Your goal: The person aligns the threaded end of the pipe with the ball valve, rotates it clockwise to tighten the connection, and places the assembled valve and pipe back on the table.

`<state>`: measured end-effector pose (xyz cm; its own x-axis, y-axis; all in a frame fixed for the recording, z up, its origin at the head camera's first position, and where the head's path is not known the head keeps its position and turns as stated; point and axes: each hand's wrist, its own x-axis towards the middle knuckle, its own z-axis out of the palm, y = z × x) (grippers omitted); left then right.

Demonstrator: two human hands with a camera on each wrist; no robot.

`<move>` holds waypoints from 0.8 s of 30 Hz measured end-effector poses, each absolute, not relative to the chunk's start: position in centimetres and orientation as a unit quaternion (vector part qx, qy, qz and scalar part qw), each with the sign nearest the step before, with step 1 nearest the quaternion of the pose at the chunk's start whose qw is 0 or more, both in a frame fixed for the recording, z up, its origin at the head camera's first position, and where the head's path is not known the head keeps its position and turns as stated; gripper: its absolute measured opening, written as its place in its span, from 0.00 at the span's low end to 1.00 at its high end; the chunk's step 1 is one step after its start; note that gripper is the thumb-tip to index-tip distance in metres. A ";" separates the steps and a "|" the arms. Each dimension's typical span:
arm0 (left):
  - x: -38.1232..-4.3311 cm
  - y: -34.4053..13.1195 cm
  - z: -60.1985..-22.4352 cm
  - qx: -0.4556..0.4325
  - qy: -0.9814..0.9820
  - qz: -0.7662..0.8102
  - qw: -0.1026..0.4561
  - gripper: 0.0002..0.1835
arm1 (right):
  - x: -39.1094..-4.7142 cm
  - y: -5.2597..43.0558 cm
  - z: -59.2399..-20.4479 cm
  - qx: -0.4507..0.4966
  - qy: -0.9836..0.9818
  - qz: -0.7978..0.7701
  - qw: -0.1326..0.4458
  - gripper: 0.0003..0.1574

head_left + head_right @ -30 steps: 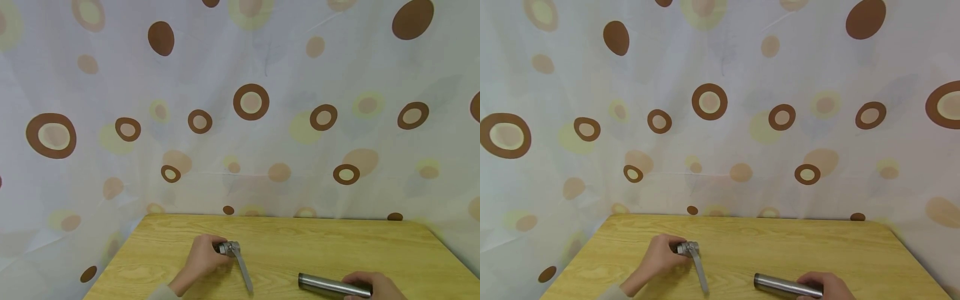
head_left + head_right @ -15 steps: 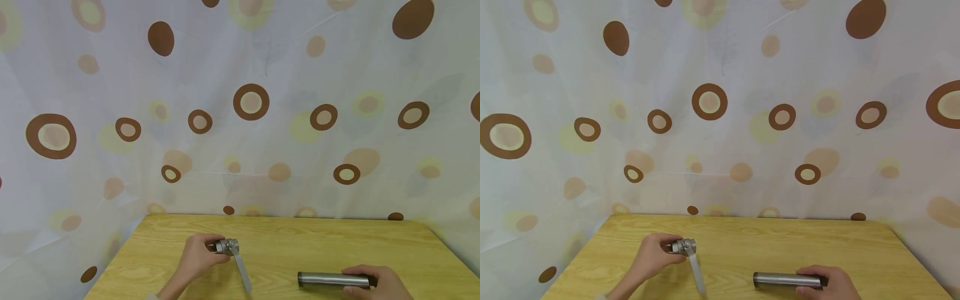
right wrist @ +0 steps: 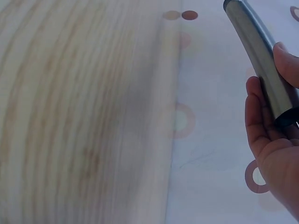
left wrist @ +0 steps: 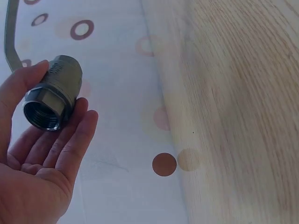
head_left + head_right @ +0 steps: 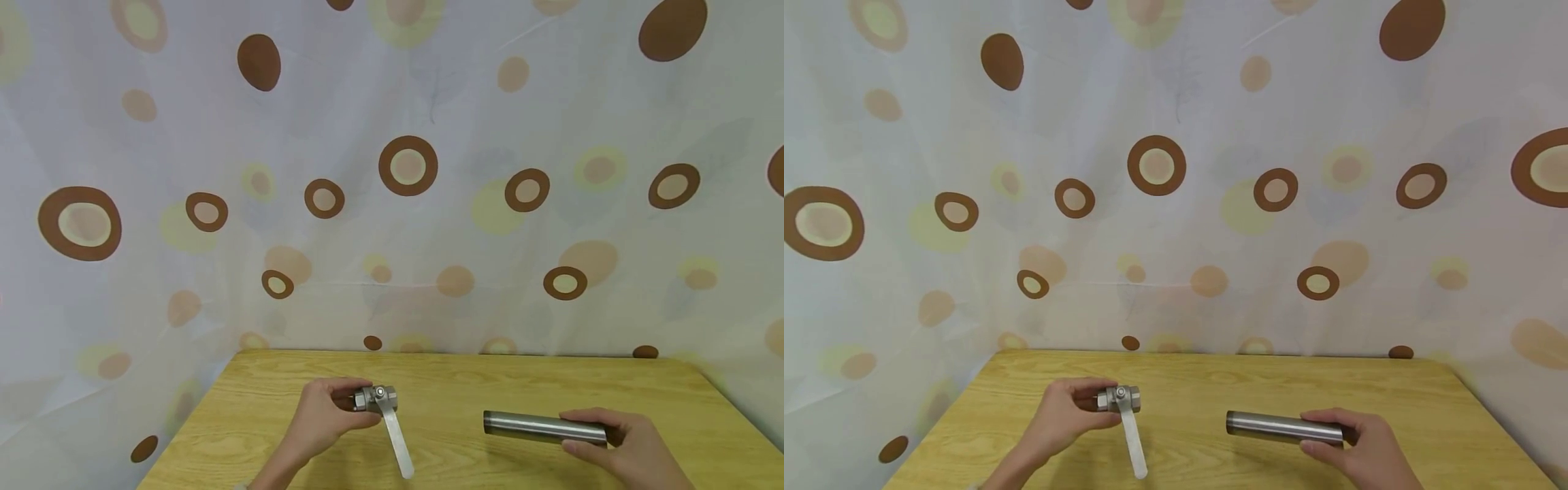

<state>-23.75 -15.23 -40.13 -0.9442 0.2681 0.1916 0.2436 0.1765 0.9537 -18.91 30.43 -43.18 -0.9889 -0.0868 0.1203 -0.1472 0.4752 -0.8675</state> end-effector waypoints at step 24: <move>-23.3 -14.8 -39.4 0.192 0.731 0.653 0.059 0.24 | -19.4 26.6 -40.9 0.121 -0.814 0.563 0.082 0.21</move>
<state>-23.27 -14.81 -39.35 -0.9197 0.3565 0.1645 0.2036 0.0749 0.9762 -19.37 26.63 -40.87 -0.9572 -0.1039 0.2701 -0.2894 0.3377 -0.8957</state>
